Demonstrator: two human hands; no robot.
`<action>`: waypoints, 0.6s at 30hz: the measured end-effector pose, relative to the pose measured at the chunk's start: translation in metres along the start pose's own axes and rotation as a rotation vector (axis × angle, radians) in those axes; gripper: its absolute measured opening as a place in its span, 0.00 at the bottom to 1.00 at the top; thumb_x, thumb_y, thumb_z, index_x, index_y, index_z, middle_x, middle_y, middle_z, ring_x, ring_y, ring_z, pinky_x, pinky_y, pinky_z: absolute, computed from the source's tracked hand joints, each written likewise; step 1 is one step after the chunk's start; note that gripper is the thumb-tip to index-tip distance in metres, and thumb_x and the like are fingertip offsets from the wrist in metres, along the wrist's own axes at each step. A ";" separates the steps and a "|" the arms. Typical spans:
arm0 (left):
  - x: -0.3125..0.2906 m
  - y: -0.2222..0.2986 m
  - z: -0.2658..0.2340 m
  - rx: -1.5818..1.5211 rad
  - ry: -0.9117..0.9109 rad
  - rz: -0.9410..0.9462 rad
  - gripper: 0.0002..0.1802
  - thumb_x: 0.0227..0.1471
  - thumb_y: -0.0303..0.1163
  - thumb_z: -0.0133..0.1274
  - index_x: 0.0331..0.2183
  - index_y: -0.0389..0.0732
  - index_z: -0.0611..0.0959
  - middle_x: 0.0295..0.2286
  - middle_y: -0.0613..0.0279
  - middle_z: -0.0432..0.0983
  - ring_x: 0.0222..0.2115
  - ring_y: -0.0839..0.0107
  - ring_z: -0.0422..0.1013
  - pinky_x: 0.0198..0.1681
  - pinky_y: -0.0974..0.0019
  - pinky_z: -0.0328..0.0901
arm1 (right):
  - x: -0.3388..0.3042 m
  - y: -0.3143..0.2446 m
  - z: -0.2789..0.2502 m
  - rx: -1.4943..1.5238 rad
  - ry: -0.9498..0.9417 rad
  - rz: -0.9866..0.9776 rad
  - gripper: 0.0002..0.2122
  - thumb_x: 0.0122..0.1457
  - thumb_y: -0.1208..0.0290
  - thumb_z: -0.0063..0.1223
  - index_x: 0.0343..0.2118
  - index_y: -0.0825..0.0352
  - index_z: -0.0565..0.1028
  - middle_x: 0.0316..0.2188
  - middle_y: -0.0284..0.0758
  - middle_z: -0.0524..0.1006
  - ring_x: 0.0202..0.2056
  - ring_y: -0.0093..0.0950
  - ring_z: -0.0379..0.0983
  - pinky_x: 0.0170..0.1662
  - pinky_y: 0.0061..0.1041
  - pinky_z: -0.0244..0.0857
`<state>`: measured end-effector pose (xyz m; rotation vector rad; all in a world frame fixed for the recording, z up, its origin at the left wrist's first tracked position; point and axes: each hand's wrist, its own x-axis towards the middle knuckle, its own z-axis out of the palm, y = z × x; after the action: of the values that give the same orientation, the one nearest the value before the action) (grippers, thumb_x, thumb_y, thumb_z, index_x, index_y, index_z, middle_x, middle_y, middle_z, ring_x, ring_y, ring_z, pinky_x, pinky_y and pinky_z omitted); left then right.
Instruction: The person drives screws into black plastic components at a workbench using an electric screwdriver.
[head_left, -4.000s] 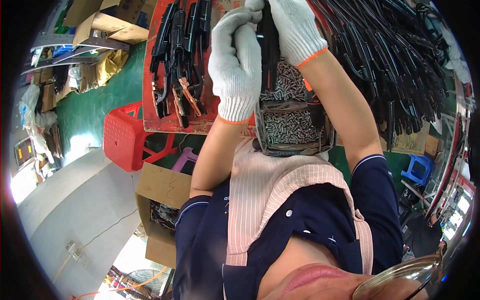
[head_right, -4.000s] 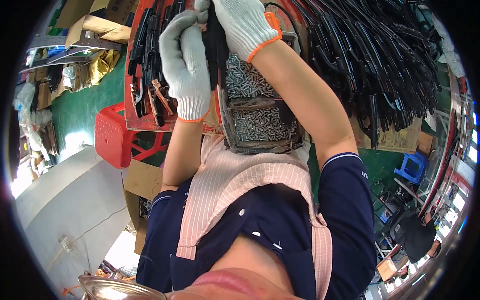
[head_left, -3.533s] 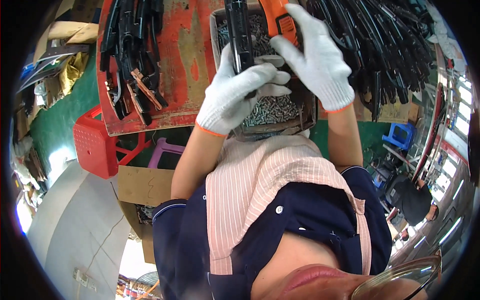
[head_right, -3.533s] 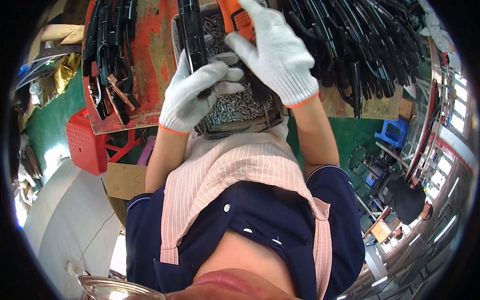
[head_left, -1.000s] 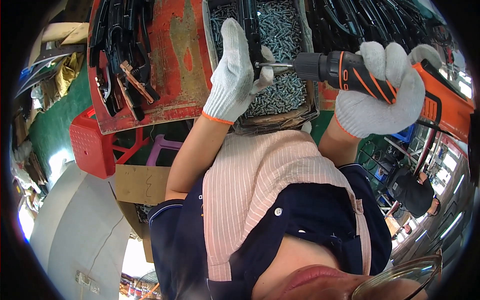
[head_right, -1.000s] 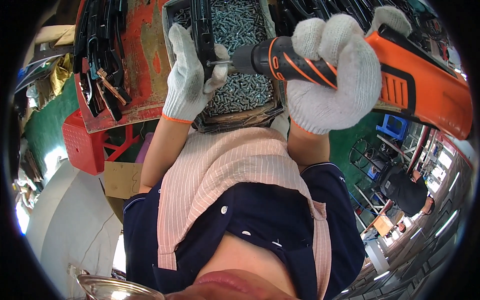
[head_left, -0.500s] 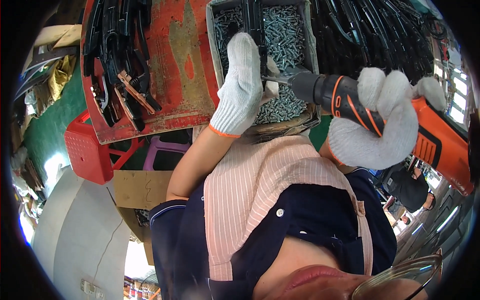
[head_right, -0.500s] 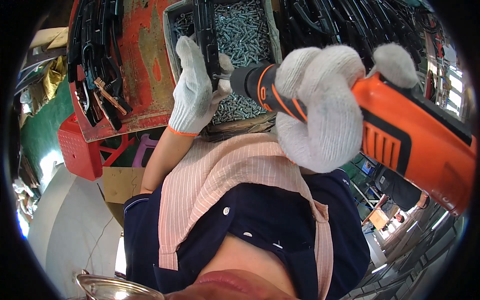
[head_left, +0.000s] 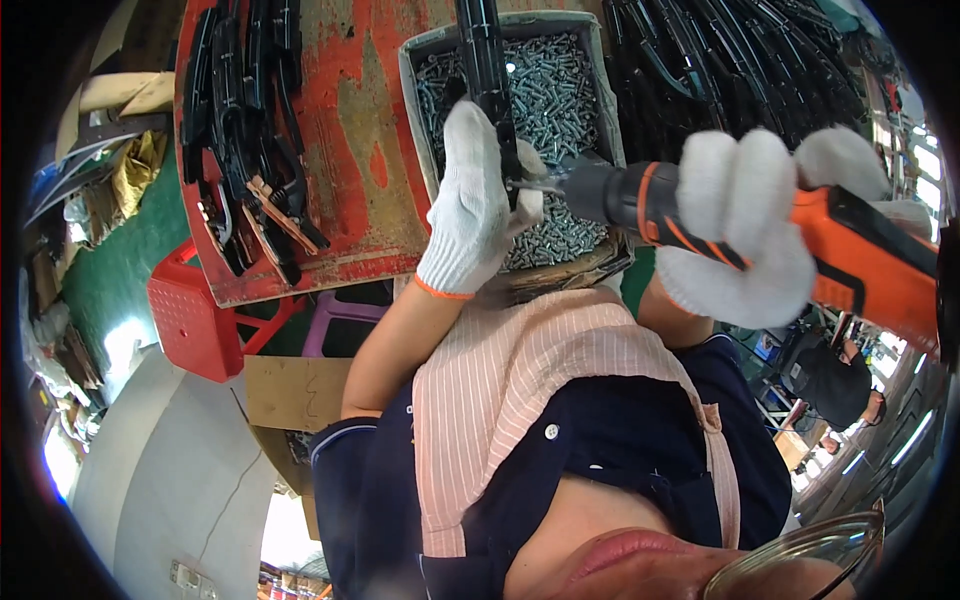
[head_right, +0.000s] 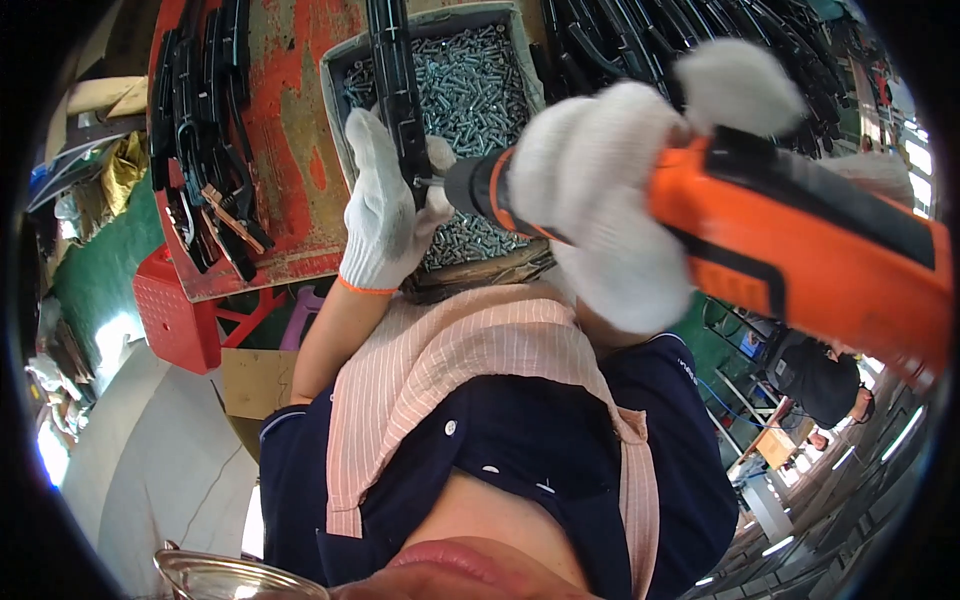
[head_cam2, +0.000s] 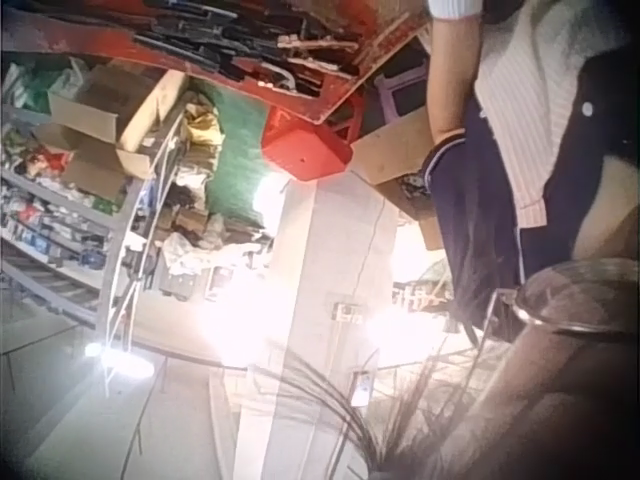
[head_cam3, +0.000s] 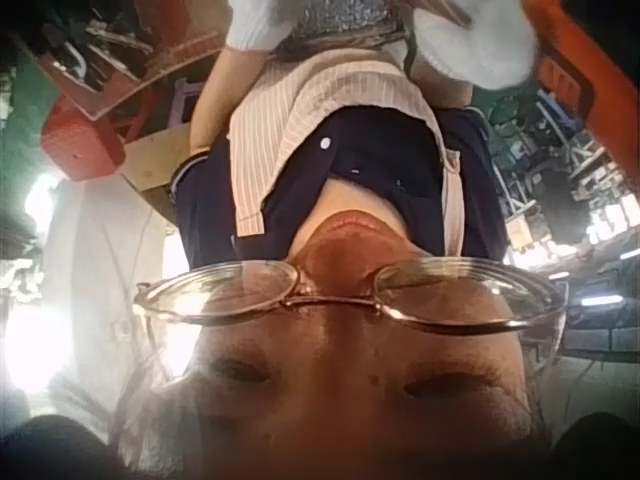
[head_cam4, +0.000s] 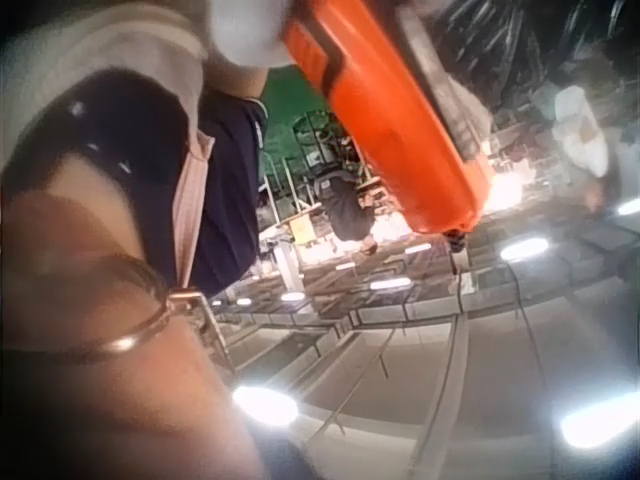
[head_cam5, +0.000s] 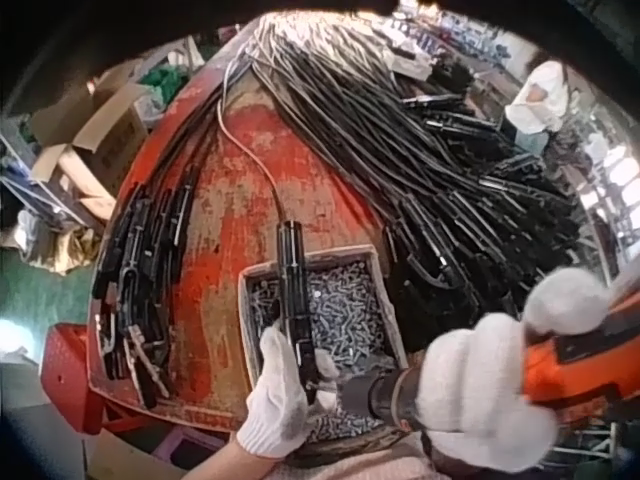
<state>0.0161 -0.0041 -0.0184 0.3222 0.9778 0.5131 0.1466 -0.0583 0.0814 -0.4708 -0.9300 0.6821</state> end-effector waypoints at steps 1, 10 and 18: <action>0.001 0.002 -0.007 0.063 -0.071 -0.016 0.29 0.59 0.58 0.40 0.52 0.47 0.64 0.25 0.66 0.71 0.16 0.77 0.63 0.15 0.75 0.55 | 0.003 0.002 -0.002 0.038 -0.051 -0.029 0.19 0.51 0.86 0.44 0.44 0.56 0.67 0.26 0.25 0.66 0.21 0.19 0.61 0.30 0.18 0.63; -0.017 0.011 -0.005 0.128 -0.148 0.139 0.33 0.56 0.25 0.51 0.60 0.47 0.58 0.24 0.60 0.69 0.15 0.78 0.63 0.15 0.74 0.60 | -0.018 0.042 -0.070 0.004 0.032 -0.110 0.26 0.63 0.51 0.42 0.44 0.75 0.74 0.34 0.45 0.72 0.27 0.33 0.69 0.30 0.31 0.65; -0.016 0.010 -0.006 0.168 -0.164 0.148 0.35 0.55 0.25 0.51 0.61 0.48 0.56 0.25 0.59 0.69 0.19 0.76 0.64 0.17 0.74 0.62 | -0.006 0.039 -0.046 -0.214 0.428 0.027 0.20 0.56 0.80 0.46 0.52 0.67 0.59 0.18 0.29 0.61 0.19 0.19 0.55 0.27 0.23 0.54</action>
<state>0.0012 -0.0045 -0.0055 0.5822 0.8426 0.5306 0.1700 -0.0394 0.0294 -0.7860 -0.5931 0.4803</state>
